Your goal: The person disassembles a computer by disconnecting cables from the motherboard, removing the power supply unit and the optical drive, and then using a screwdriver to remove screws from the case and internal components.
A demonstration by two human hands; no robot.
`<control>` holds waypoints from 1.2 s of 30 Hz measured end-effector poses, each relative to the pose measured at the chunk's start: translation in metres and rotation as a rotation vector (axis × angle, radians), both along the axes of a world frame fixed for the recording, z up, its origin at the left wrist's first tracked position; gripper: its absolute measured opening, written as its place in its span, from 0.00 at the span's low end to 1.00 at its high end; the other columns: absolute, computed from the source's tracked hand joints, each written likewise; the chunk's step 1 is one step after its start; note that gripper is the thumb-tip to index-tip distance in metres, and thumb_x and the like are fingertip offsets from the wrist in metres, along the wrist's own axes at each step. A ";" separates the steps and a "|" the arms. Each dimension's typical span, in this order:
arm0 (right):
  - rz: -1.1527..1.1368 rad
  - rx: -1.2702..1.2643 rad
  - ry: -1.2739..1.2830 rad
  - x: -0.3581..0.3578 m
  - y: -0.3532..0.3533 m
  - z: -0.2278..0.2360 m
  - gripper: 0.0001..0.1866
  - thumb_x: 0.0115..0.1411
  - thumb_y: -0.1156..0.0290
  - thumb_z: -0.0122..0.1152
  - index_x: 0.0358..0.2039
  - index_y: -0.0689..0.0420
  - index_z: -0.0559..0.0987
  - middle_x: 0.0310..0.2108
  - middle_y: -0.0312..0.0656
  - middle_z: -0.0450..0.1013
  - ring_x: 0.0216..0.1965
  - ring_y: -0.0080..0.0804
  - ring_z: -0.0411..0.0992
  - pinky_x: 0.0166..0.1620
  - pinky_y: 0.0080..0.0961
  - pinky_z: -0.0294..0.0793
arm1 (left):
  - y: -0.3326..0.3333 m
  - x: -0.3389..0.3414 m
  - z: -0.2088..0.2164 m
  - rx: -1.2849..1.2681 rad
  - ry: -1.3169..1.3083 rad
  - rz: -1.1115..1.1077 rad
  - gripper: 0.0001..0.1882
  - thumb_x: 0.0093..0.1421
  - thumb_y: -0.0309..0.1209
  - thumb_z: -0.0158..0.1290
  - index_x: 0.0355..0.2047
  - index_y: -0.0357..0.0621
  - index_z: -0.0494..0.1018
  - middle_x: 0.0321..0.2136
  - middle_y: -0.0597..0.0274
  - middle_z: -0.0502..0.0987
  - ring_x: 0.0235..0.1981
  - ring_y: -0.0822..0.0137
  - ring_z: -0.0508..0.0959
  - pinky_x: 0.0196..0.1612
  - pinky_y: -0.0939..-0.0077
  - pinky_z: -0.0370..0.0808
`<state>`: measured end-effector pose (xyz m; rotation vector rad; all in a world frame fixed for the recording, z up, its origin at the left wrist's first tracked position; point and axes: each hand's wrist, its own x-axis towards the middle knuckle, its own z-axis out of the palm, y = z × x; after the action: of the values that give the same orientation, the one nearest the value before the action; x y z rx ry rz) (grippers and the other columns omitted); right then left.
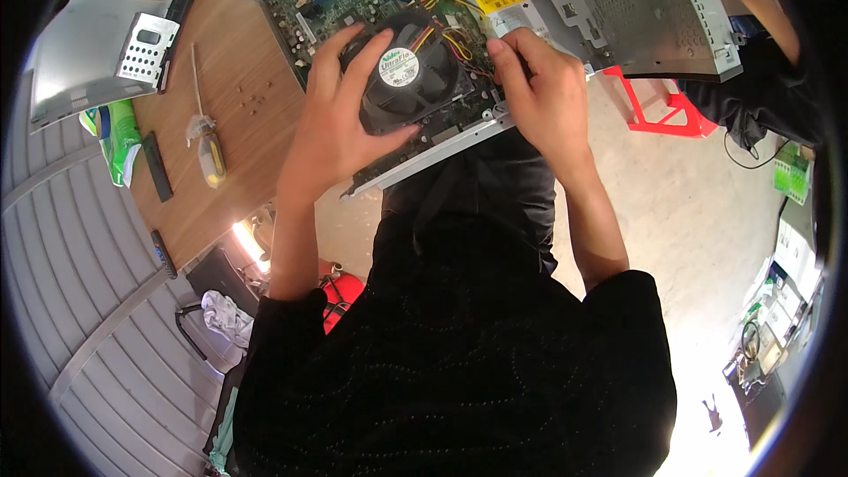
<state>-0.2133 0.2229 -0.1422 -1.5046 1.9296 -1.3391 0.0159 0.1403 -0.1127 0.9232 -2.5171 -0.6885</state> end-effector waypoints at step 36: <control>-0.012 -0.142 0.352 0.012 0.006 -0.006 0.13 0.63 0.68 0.62 0.24 0.57 0.70 0.21 0.42 0.70 0.23 0.44 0.73 0.26 0.39 0.72 | -0.157 -0.114 0.034 0.639 0.258 0.139 0.29 0.60 0.46 0.59 0.55 0.37 0.74 0.44 0.52 0.80 0.43 0.61 0.79 0.48 0.65 0.73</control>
<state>-0.2014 0.2290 -0.1482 -1.9093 2.0857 -1.3102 -0.0979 -0.0171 -0.0785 1.1051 -2.0015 -1.5023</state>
